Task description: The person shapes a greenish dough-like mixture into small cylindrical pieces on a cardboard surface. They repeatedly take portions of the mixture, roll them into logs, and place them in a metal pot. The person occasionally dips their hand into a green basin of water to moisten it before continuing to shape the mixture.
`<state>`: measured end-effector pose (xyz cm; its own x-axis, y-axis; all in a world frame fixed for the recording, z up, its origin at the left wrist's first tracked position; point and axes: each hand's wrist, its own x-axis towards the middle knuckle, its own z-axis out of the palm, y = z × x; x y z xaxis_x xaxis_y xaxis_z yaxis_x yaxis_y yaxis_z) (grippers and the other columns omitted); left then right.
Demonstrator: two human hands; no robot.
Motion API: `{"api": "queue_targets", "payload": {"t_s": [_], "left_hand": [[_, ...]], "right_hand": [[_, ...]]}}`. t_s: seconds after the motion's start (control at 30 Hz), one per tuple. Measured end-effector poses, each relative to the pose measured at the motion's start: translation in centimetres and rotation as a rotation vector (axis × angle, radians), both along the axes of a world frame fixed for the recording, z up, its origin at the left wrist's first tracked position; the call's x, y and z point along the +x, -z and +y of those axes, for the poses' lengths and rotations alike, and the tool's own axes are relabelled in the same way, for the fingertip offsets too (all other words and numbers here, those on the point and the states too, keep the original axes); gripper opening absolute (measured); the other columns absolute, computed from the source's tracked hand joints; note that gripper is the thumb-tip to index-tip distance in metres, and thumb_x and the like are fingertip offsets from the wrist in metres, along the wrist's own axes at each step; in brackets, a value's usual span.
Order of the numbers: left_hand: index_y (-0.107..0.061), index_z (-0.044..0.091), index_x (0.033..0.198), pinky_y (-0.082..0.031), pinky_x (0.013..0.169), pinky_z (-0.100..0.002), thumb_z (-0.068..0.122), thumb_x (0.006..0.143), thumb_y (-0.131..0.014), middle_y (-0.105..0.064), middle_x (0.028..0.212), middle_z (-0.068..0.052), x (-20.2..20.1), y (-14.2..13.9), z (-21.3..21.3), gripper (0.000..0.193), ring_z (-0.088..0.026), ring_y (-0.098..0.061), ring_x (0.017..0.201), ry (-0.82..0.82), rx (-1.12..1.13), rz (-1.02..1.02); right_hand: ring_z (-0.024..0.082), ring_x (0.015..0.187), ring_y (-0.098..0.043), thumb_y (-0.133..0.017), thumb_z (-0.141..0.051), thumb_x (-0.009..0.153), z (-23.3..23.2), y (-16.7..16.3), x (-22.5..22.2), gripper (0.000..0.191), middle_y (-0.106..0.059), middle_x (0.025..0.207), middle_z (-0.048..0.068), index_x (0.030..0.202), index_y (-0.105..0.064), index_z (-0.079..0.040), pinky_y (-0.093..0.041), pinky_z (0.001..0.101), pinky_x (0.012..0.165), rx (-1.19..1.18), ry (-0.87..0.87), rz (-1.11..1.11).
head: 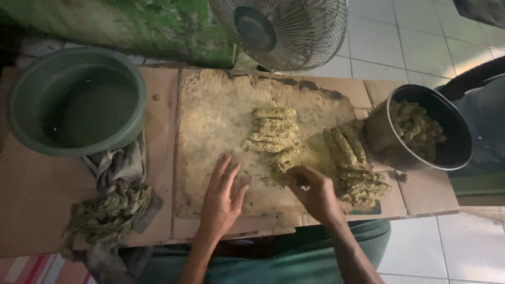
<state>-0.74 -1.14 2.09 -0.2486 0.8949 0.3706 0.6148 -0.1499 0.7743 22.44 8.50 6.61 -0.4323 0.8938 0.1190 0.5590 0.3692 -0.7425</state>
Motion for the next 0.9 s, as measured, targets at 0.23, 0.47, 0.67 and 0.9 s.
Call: {"api": "queue_targets", "payload": {"t_s": [0.23,0.47,0.67,0.9], "left_hand": [[-0.054,0.008,0.145,-0.048,0.115,-0.049,0.02,0.096,-0.072,-0.039,0.161,-0.017,0.1,0.0,-0.1,0.053,-0.037,-0.035,0.153,-0.002,0.001,0.013],[-0.054,0.008,0.144,-0.048,0.115,-0.05,0.02,0.096,-0.072,-0.04,0.161,-0.017,0.2,0.2,0.1,0.053,-0.037,-0.035,0.153,-0.01,-0.008,0.015],[-0.053,0.009,0.145,-0.048,0.114,-0.05,0.022,0.096,-0.071,-0.039,0.161,-0.017,0.2,0.6,0.2,0.055,-0.037,-0.035,0.152,-0.005,-0.034,0.023],[-0.051,0.009,0.147,-0.05,0.113,-0.05,0.022,0.097,-0.07,-0.037,0.162,-0.016,0.1,0.8,0.1,0.055,-0.037,-0.034,0.153,0.004,-0.031,0.045]], "right_hand": [[0.023,0.107,-0.071,-0.06,-0.019,0.098,0.7,1.6,1.4,0.028,-0.075,0.116,0.012,0.117,-0.068,-0.001,-0.057,0.0364,0.091,-0.85,0.203,0.903],[0.009,0.076,-0.053,-0.049,-0.036,0.104,1.0,2.8,0.4,0.036,-0.065,0.095,0.0,0.108,-0.07,-0.008,-0.043,0.0239,0.066,-1.003,0.295,1.038],[0.008,0.051,-0.03,-0.048,-0.047,0.109,0.5,2.9,-0.7,0.045,-0.034,0.065,-0.006,0.075,-0.041,-0.018,-0.027,0.0262,0.04,-0.919,0.338,1.104],[0.007,0.056,-0.025,-0.05,-0.02,0.1,1.0,2.1,-0.8,0.007,-0.041,0.076,-0.007,0.097,-0.056,-0.023,-0.021,0.0259,0.047,-0.832,0.215,0.899]]}}
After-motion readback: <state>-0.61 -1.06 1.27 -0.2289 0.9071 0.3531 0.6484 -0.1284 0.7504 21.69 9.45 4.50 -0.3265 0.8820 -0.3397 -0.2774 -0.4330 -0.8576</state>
